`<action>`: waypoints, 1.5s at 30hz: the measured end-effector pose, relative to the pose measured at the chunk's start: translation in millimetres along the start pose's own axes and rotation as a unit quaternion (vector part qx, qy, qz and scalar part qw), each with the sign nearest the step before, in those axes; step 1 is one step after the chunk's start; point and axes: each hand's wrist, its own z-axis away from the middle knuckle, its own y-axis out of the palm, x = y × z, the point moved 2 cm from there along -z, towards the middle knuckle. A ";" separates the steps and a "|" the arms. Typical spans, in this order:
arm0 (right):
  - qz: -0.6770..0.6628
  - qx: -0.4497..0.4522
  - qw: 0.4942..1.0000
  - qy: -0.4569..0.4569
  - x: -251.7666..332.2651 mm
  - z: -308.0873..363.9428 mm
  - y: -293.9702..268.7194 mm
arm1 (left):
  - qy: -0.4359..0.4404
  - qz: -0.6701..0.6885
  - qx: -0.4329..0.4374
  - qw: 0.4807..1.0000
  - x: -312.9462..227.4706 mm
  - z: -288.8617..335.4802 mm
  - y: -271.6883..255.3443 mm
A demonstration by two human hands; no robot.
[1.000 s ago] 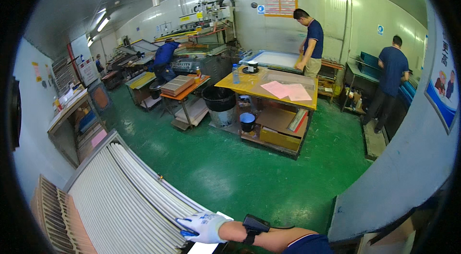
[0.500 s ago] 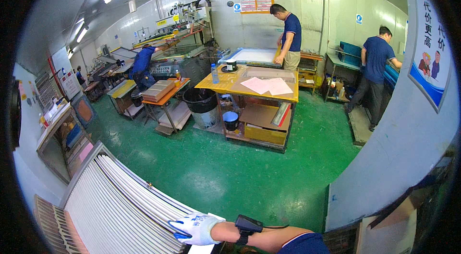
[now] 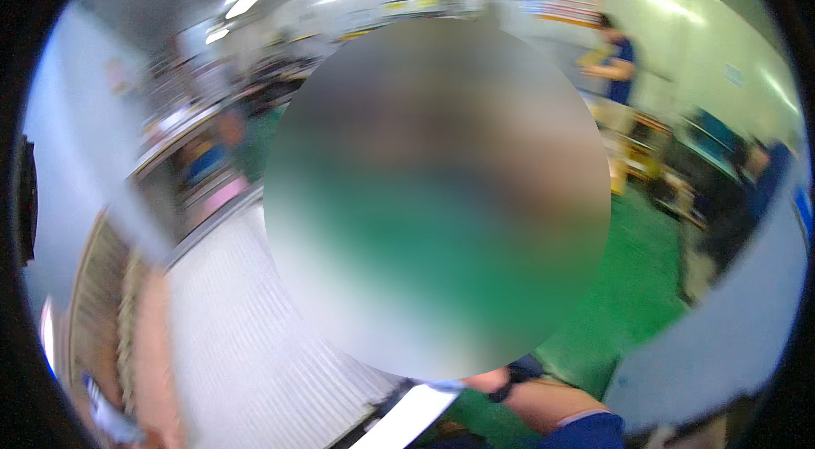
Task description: The person moves copper-colored printed circuit board panels from a cooling/drying rack and navigates through an industrial screen-printing facility.
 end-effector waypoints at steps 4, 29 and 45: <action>0.024 -0.190 0.978 -0.082 17.5 -6.7 -31.8 | -0.078 0.185 0.022 0.979 -70.4 42.1 -28.2; -0.463 -0.028 0.860 -0.214 83.5 -230.6 -0.2 | -0.073 0.152 -0.147 0.975 11.1 73.3 -134.5; -0.441 -0.042 0.868 -0.223 68.4 -245.8 -9.5 | -0.097 -0.119 -0.091 0.984 29.0 46.1 -86.7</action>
